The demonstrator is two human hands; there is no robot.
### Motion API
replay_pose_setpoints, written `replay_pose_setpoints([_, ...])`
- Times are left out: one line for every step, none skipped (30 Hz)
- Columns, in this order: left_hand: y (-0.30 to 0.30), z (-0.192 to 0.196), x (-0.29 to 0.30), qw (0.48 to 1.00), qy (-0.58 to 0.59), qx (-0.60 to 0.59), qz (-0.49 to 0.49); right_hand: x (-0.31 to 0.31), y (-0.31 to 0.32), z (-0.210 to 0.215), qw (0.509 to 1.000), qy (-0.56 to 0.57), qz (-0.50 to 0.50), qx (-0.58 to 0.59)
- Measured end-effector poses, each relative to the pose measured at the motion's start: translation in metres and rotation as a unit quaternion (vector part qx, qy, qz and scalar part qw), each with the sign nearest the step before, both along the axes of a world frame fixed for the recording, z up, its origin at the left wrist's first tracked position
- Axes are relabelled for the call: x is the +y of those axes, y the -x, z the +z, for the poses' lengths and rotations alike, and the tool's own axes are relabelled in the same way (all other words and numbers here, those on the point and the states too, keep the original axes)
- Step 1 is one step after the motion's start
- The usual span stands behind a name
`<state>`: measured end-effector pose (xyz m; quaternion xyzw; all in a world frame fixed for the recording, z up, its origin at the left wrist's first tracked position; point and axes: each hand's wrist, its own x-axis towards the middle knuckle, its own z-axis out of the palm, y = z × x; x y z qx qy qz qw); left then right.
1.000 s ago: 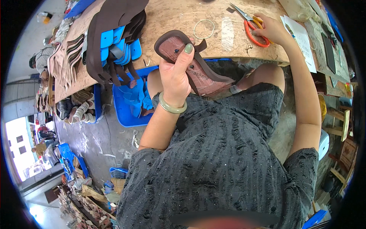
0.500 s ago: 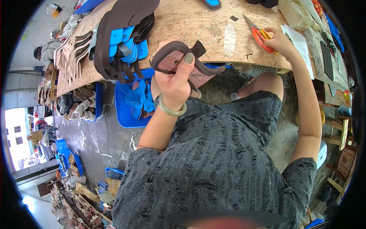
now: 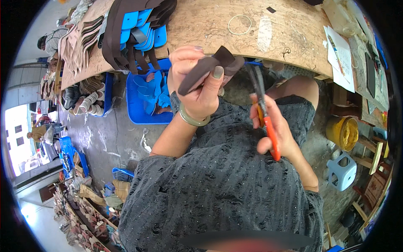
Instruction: The person is trimming and assembling shoe insoles and outsoles using scissors.
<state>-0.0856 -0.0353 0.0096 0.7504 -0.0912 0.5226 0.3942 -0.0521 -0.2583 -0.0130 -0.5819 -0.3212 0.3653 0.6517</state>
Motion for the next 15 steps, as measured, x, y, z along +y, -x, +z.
replay_pose_setpoints([0.003, -0.001, -0.001, 1.0, -0.019, -0.004, 0.024, 0.0, 0.003, 0.0, 0.999, 0.028, 0.0, -0.029])
replay_pose_setpoints([0.006, -0.001, -0.002, 0.998, -0.037, -0.009, 0.051, 0.001, 0.004, 0.004, 0.997, 0.057, 0.004, -0.06])
replay_pose_setpoints([0.008, -0.004, -0.001, 0.995, -0.067, -0.025, 0.072, 0.002, 0.003, 0.01, 0.997, 0.057, 0.004, -0.056])
replay_pose_setpoints([0.01, -0.005, -0.002, 0.995, -0.067, -0.021, 0.071, 0.004, 0.001, 0.016, 0.987, 0.082, 0.015, -0.14])
replay_pose_setpoints([0.012, -0.006, -0.004, 0.992, -0.101, -0.022, 0.069, 0.005, 0.0, 0.02, 0.969, 0.107, 0.026, -0.223])
replay_pose_setpoints([0.015, -0.007, -0.006, 0.988, -0.135, -0.024, 0.067, 0.005, 0.0, 0.021, 0.969, 0.108, 0.025, -0.22])
replay_pose_setpoints([0.02, -0.006, -0.006, 0.981, -0.177, -0.001, 0.077, 0.006, 0.0, 0.022, 0.967, 0.115, 0.03, -0.224])
replay_pose_setpoints([0.022, -0.006, -0.007, 0.982, -0.175, 0.002, 0.075, 0.005, 0.001, 0.022, 0.965, 0.121, 0.035, -0.228])
replay_pose_setpoints([0.024, -0.006, -0.007, 0.979, -0.195, 0.0, 0.065, 0.005, 0.002, 0.022, 0.966, 0.124, 0.034, -0.226])
replay_pose_setpoints([0.025, -0.006, -0.008, 0.975, -0.215, -0.001, 0.054, 0.004, 0.003, 0.022, 0.968, 0.123, 0.033, -0.216])
replay_pose_setpoints([0.027, -0.006, -0.009, 0.974, -0.22, 0.003, 0.052, 0.004, 0.004, 0.021, 0.971, 0.12, 0.034, -0.206])
replay_pose_setpoints([0.029, -0.006, -0.009, 0.975, -0.218, 0.005, 0.051, 0.003, 0.005, 0.02, 0.971, 0.122, 0.034, -0.204])
replay_pose_setpoints([0.03, -0.006, -0.01, 0.973, -0.224, 0.013, 0.047, 0.001, 0.005, 0.019, 0.972, 0.117, 0.035, -0.199])
replay_pose_setpoints([0.03, -0.006, -0.01, 0.972, -0.231, 0.02, 0.042, 0.0, 0.006, 0.018, 0.974, 0.112, 0.034, -0.193])
replay_pose_setpoints([0.029, -0.007, -0.011, 0.972, -0.23, 0.021, 0.039, -0.001, 0.006, 0.014, 0.974, 0.113, 0.033, -0.192])
